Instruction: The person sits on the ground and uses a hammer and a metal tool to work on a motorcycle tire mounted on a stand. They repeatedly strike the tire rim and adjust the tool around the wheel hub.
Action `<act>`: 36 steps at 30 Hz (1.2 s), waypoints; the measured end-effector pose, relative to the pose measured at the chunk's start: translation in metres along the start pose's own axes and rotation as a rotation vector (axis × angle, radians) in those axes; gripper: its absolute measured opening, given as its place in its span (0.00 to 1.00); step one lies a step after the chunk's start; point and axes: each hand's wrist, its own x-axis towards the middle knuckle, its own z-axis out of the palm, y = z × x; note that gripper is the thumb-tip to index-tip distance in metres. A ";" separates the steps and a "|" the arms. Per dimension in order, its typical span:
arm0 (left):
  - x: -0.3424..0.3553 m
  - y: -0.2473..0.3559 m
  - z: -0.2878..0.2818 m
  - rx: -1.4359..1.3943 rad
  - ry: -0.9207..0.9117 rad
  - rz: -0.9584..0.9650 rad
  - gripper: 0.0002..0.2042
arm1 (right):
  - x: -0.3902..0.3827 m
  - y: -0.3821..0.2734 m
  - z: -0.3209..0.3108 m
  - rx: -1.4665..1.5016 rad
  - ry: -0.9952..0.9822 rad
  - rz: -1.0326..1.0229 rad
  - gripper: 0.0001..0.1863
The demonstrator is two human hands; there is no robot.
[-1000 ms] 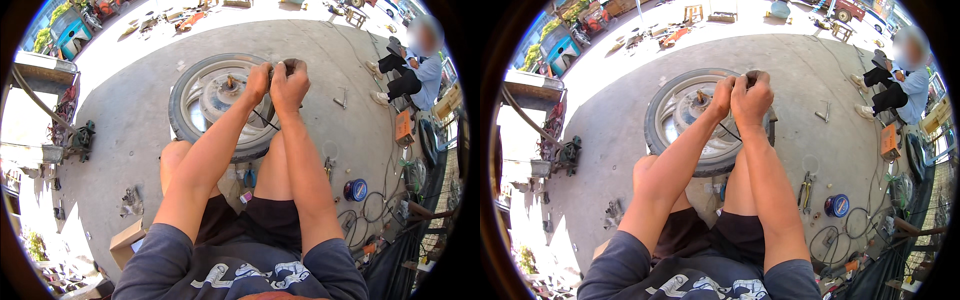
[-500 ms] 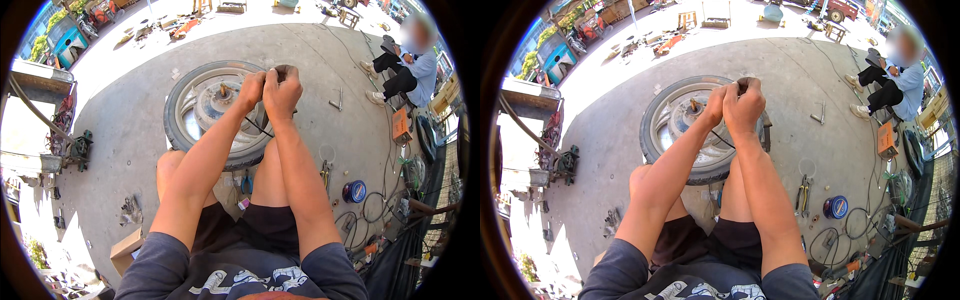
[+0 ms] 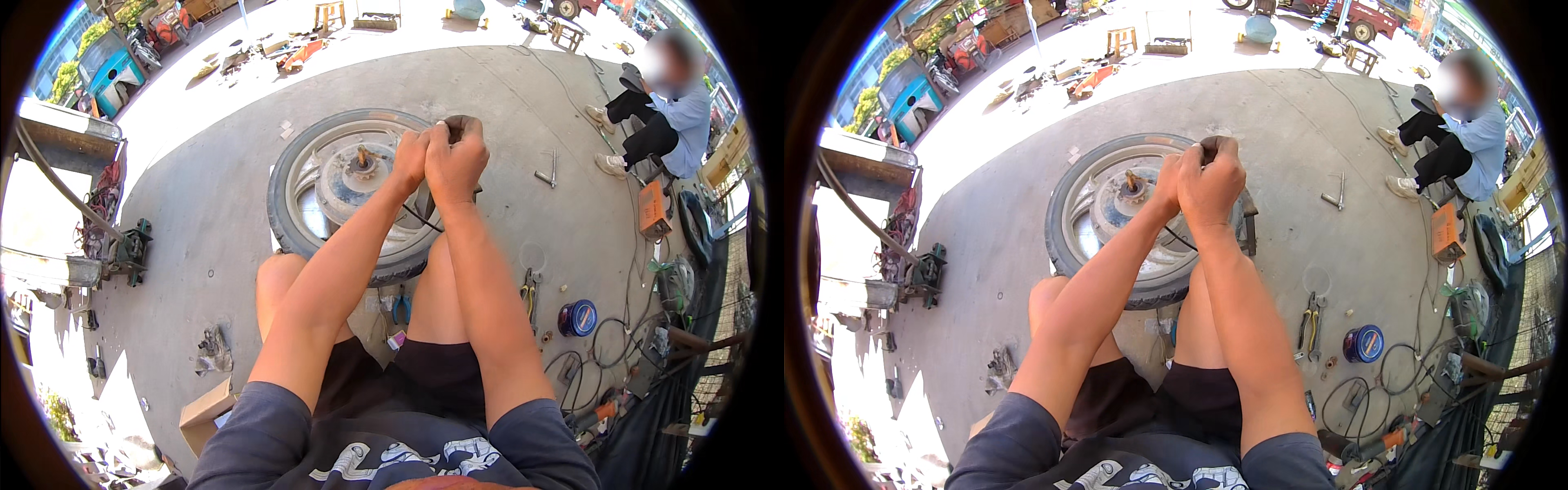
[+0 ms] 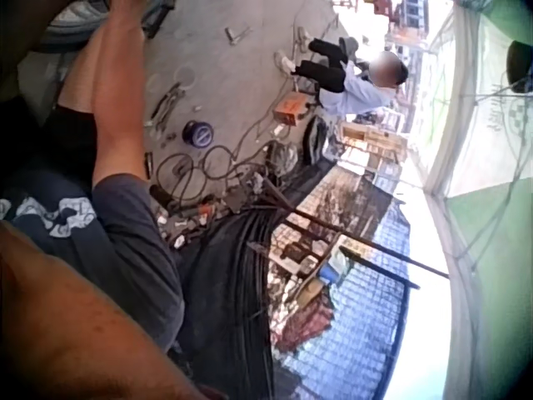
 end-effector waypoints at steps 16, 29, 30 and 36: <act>-0.002 0.040 -0.012 -0.238 -0.033 -0.123 0.20 | 0.011 0.006 -0.012 -0.031 0.003 -0.010 0.08; -0.008 0.016 -0.007 0.257 0.167 0.328 0.18 | 0.013 -0.004 -0.011 -0.001 0.007 -0.021 0.07; -0.006 0.022 -0.008 0.100 0.119 0.151 0.19 | 0.013 -0.004 -0.013 -0.007 0.008 -0.009 0.07; -0.012 0.037 0.001 -0.119 0.096 0.002 0.19 | 0.010 0.002 -0.021 -0.013 0.009 0.005 0.07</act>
